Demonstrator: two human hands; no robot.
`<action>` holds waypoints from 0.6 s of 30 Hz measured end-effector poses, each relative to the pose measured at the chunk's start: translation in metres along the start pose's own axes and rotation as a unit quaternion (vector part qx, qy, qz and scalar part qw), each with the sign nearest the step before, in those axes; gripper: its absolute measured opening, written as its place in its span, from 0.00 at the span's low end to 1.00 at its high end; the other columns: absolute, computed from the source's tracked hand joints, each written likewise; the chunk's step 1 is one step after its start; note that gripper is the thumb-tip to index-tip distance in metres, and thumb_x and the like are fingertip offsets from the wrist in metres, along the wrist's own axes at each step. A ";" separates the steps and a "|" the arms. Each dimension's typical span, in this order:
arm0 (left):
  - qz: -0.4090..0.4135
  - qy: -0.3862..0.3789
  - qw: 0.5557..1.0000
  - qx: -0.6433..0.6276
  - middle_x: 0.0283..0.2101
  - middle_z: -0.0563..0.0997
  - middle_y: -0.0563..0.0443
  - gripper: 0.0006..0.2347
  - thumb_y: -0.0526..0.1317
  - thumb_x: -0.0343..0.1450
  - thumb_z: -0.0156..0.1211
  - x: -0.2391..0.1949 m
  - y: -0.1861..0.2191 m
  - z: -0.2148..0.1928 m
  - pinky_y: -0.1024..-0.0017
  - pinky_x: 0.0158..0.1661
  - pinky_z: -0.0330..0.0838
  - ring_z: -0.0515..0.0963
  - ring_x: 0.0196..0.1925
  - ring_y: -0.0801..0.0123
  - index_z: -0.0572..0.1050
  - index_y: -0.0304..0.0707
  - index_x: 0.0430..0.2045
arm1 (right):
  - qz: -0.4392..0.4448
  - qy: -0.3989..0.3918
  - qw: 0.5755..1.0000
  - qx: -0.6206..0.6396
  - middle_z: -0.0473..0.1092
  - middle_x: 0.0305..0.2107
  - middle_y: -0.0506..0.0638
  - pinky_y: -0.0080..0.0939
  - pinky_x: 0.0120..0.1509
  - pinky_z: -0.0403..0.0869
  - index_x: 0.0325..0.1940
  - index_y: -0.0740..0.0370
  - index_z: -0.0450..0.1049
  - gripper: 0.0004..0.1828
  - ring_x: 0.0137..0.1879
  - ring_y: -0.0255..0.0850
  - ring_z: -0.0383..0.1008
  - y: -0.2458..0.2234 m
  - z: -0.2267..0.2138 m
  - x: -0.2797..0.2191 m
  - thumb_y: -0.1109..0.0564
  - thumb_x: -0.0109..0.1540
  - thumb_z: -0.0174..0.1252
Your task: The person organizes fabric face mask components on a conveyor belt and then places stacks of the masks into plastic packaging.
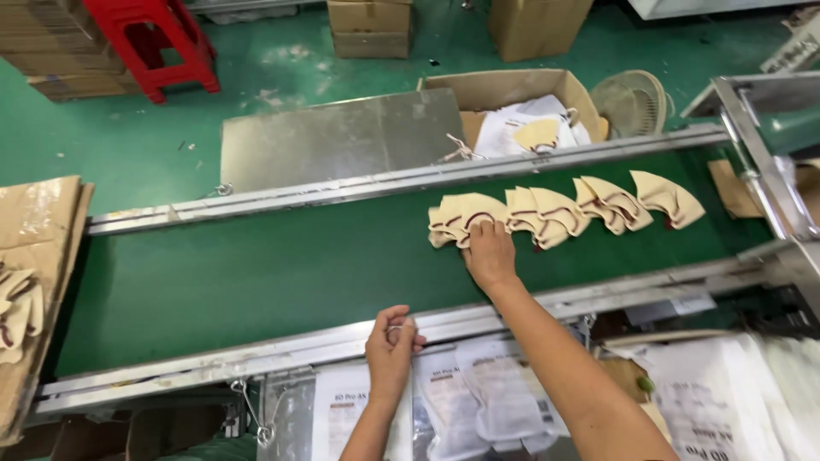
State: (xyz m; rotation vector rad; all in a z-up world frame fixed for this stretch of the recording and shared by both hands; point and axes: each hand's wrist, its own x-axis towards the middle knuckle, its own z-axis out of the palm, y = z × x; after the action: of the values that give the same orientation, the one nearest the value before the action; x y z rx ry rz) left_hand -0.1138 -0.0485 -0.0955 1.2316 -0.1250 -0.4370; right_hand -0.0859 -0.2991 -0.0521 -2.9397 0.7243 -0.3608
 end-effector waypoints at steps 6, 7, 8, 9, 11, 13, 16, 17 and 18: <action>-0.052 0.001 0.998 0.037 0.60 0.72 0.49 0.26 0.42 0.73 0.61 0.072 0.029 -0.020 0.70 0.57 0.70 0.74 0.61 0.67 0.58 0.41 0.64 | 0.075 -0.130 0.896 0.418 0.78 0.28 0.51 0.38 0.40 0.73 0.43 0.67 0.81 0.16 0.34 0.37 0.75 0.001 -0.006 0.009 0.50 0.65 0.58; -0.056 0.006 0.998 0.036 0.60 0.72 0.49 0.26 0.42 0.73 0.61 0.074 0.038 -0.010 0.70 0.57 0.70 0.74 0.61 0.67 0.58 0.41 0.64 | 0.075 -0.137 0.895 0.417 0.78 0.28 0.51 0.38 0.40 0.73 0.43 0.67 0.81 0.16 0.34 0.37 0.75 -0.005 -0.013 -0.001 0.50 0.65 0.58; -0.088 -0.002 0.996 -0.012 0.61 0.71 0.48 0.25 0.44 0.73 0.60 0.076 0.048 0.000 0.67 0.58 0.70 0.74 0.62 0.65 0.58 0.41 0.64 | 0.087 -0.194 0.832 0.512 0.77 0.28 0.48 0.37 0.40 0.72 0.42 0.68 0.81 0.15 0.34 0.34 0.73 -0.011 -0.020 -0.012 0.51 0.64 0.61; -0.118 -0.013 0.991 -0.059 0.61 0.71 0.46 0.25 0.45 0.73 0.59 0.080 0.058 0.012 0.64 0.59 0.69 0.73 0.62 0.63 0.58 0.41 0.63 | 0.100 -0.245 0.756 0.599 0.76 0.28 0.46 0.36 0.39 0.70 0.42 0.70 0.81 0.15 0.33 0.32 0.71 -0.016 -0.029 -0.021 0.53 0.62 0.64; -0.137 -0.030 0.982 -0.124 0.60 0.73 0.44 0.23 0.45 0.73 0.58 0.078 0.054 0.015 0.61 0.59 0.71 0.74 0.61 0.61 0.61 0.38 0.61 | 0.080 -0.260 0.766 0.582 0.78 0.32 0.49 0.36 0.43 0.73 0.45 0.71 0.80 0.16 0.37 0.33 0.74 -0.021 -0.045 -0.035 0.54 0.61 0.65; -0.153 -0.049 0.969 -0.188 0.59 0.75 0.42 0.21 0.45 0.74 0.57 0.076 0.052 0.017 0.59 0.58 0.72 0.75 0.61 0.58 0.65 0.36 0.59 | 0.060 -0.273 0.777 0.564 0.79 0.35 0.52 0.37 0.47 0.76 0.48 0.72 0.79 0.19 0.40 0.35 0.77 -0.026 -0.069 -0.046 0.54 0.60 0.66; -0.153 -0.066 0.945 -0.281 0.61 0.75 0.45 0.21 0.45 0.74 0.56 0.070 0.054 0.014 0.57 0.62 0.71 0.75 0.63 0.59 0.66 0.37 0.59 | 0.032 -0.264 0.702 0.661 0.73 0.50 0.48 0.41 0.55 0.76 0.64 0.65 0.67 0.37 0.52 0.36 0.74 -0.038 -0.103 -0.055 0.56 0.53 0.70; -0.159 -0.077 0.930 -0.324 0.61 0.75 0.46 0.21 0.47 0.74 0.55 0.066 0.056 0.013 0.57 0.62 0.70 0.75 0.63 0.59 0.66 0.38 0.60 | -0.002 -0.227 0.669 0.708 0.69 0.55 0.51 0.43 0.62 0.73 0.70 0.61 0.59 0.43 0.59 0.39 0.71 -0.040 -0.108 -0.058 0.52 0.54 0.69; -0.164 -0.087 0.912 -0.366 0.62 0.74 0.47 0.22 0.49 0.75 0.53 0.062 0.058 0.012 0.56 0.63 0.70 0.74 0.64 0.59 0.66 0.39 0.61 | -0.037 -0.189 0.631 0.751 0.66 0.61 0.54 0.45 0.68 0.69 0.76 0.57 0.51 0.50 0.66 0.42 0.67 -0.042 -0.112 -0.061 0.48 0.55 0.68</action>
State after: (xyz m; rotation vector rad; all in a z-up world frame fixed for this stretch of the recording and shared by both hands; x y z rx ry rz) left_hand -0.0460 -0.0683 -0.0457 0.4655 0.0961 -0.8011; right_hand -0.1477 -0.2366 0.0500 -1.2999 0.0362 -0.1555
